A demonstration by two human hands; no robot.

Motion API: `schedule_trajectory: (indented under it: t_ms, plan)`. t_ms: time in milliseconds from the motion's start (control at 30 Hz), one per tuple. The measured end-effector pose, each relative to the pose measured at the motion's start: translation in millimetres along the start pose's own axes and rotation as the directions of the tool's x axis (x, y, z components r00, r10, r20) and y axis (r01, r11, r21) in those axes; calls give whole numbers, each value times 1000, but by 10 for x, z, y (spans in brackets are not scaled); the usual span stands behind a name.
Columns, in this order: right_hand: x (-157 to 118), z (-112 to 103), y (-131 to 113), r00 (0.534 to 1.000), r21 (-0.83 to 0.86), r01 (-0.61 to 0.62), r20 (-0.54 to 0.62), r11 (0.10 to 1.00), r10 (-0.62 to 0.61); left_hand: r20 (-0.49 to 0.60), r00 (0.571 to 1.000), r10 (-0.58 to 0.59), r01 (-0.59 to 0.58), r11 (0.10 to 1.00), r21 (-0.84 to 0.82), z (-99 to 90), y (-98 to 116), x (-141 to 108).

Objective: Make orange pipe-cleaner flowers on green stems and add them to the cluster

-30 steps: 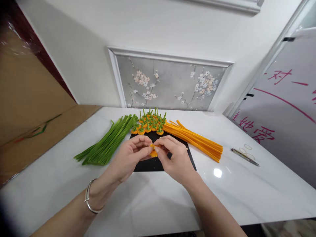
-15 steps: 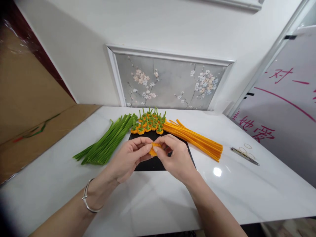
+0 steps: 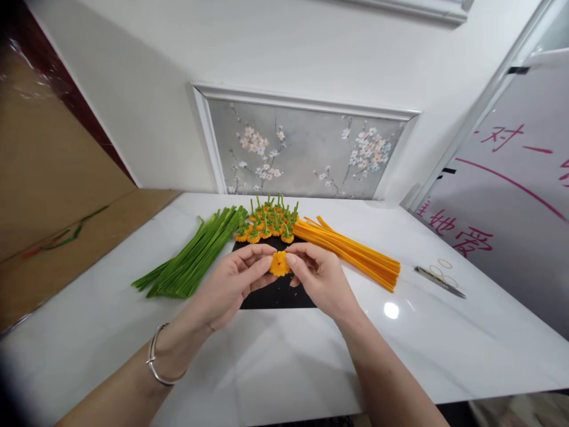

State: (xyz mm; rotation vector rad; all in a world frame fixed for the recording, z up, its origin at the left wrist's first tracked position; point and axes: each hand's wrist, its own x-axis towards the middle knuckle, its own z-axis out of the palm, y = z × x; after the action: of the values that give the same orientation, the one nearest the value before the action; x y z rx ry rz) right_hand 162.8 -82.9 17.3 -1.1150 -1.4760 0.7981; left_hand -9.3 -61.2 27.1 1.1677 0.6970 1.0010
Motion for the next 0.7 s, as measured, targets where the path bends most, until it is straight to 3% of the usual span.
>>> schedule_trajectory:
  t_ms: [133,367,700]
  plan:
    - [-10,33,6,1000,3,-17,14,1000,17,-37,996,76,-72,992,99,17,-24,0]
    - [-11,36,-40,999,60,-37,42,998,35,-25,996,89,-87,993,83,11,-46,-1]
    - [-36,55,-35,998,0,11,58,1000,-11,-62,996,-61,56,995,-80,19,-55,14]
